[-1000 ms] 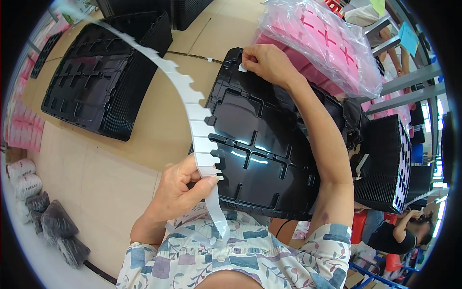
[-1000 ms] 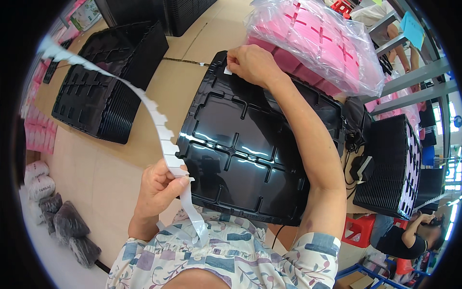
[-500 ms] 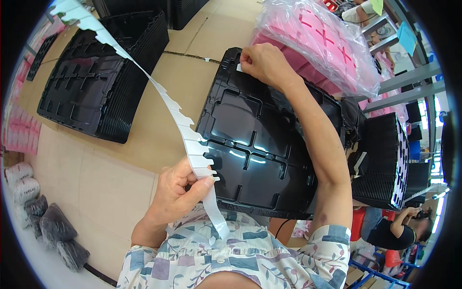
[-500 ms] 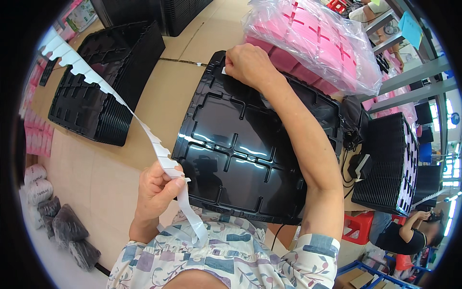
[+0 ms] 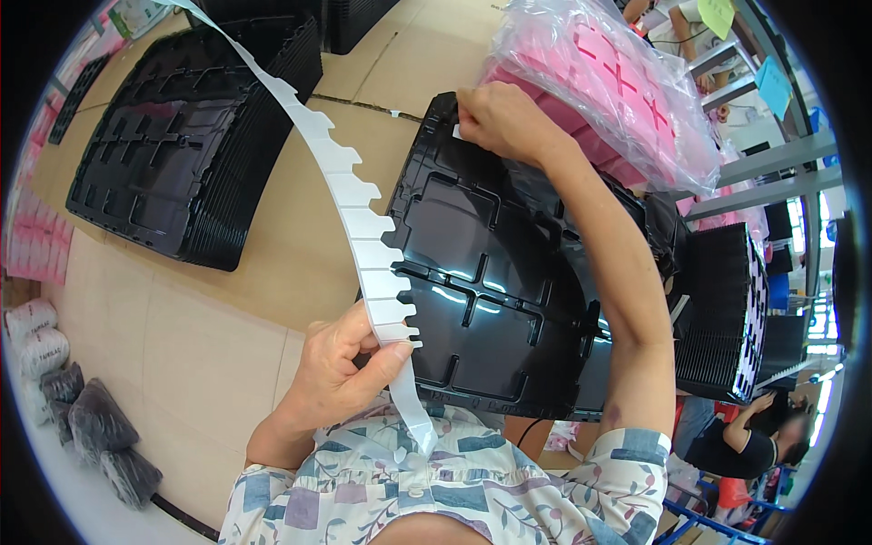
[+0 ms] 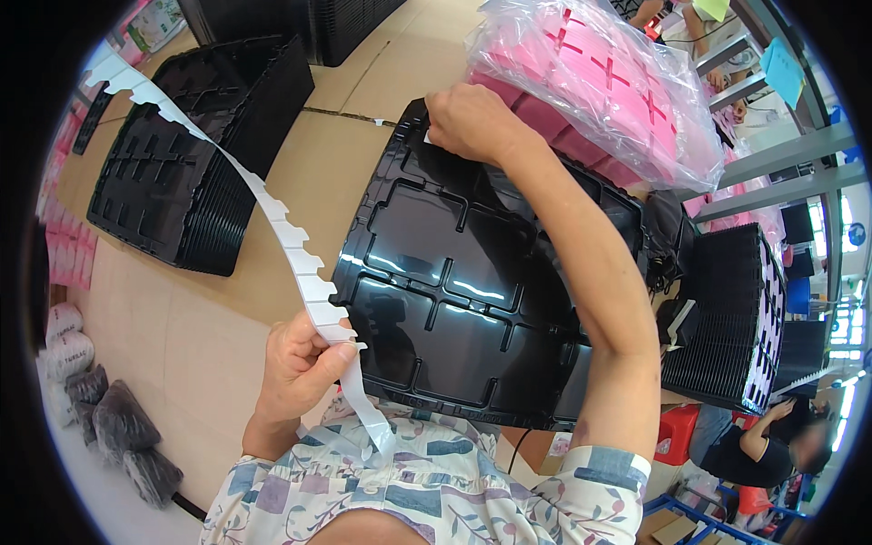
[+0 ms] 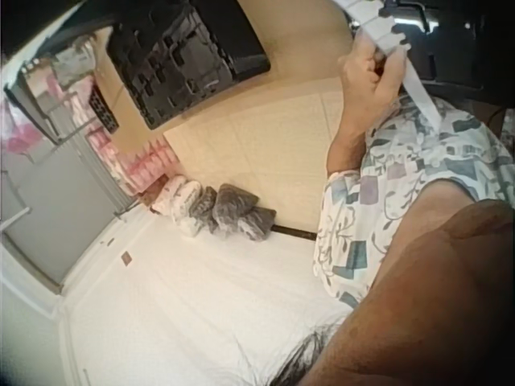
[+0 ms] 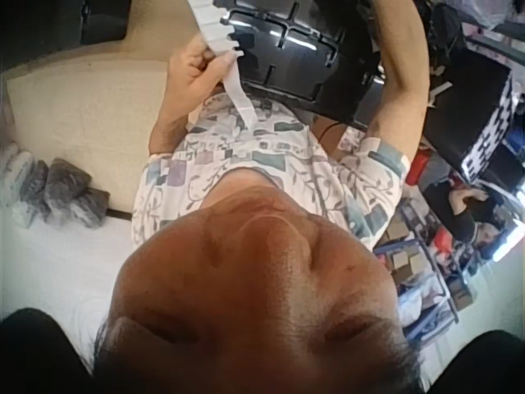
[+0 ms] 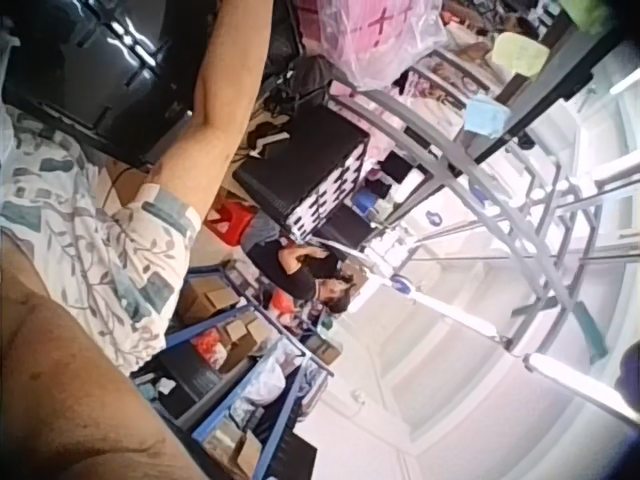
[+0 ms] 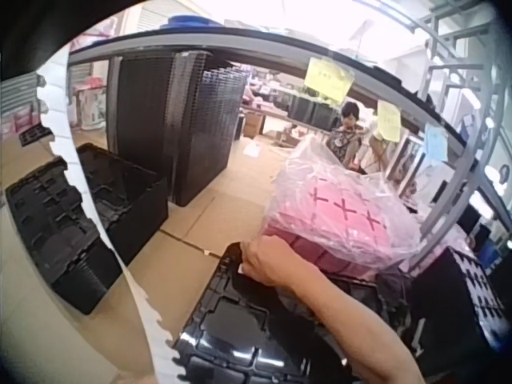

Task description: The person assembles black plastic trays by applying white adhesive strips to the underside of the tray base. They then place pink foam inserts into the tray and press them down to secure them. The process is repeated for multiple units.

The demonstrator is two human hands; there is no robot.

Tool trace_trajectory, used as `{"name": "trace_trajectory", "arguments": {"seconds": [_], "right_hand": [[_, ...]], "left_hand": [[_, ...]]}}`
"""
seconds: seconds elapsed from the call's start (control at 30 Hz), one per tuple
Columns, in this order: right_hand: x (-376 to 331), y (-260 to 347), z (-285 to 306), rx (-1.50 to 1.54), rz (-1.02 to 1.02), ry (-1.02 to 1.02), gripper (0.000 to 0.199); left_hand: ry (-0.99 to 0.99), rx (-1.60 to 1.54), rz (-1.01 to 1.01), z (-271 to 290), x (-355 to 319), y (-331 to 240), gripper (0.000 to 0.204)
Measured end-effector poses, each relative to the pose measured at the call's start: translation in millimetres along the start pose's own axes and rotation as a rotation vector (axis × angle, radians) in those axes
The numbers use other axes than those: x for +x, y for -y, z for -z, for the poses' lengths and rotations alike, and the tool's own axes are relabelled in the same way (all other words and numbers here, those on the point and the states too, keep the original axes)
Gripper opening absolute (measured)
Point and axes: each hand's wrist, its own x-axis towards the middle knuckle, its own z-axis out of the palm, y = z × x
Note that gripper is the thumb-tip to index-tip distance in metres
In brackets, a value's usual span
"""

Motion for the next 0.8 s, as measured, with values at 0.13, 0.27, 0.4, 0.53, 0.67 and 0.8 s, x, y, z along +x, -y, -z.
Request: {"name": "trace_trajectory", "arguments": {"seconds": [0.13,0.27,0.4,0.53,0.67,0.8], "right_hand": [[1,13,-7,-0.187,0.093,-0.081,0.013],[-8,9,-2,0.169,0.176,-0.035,0.015],[-20,-16,-13,0.843,-0.222,-0.162,0.016],[-34,-19,0,1.438,-0.462,-0.239,0.013],[-64,1,20,1.534,-0.431,-0.19,0.01],[-96,24,30,1.654,-0.409,0.0,0.007]], "left_hand": [[-0.001,-0.001,-0.006,-1,2,-1,0.021],[-0.002,-0.015,0.035,1,-2,1,0.021],[-0.003,-0.02,0.02,1,-1,3,0.022],[-0.035,-0.048,0.018,2,-3,6,0.02],[-0.026,-0.418,0.136,7,-1,4,0.017],[0.0,-0.448,0.139,12,16,-1,0.016]]}}
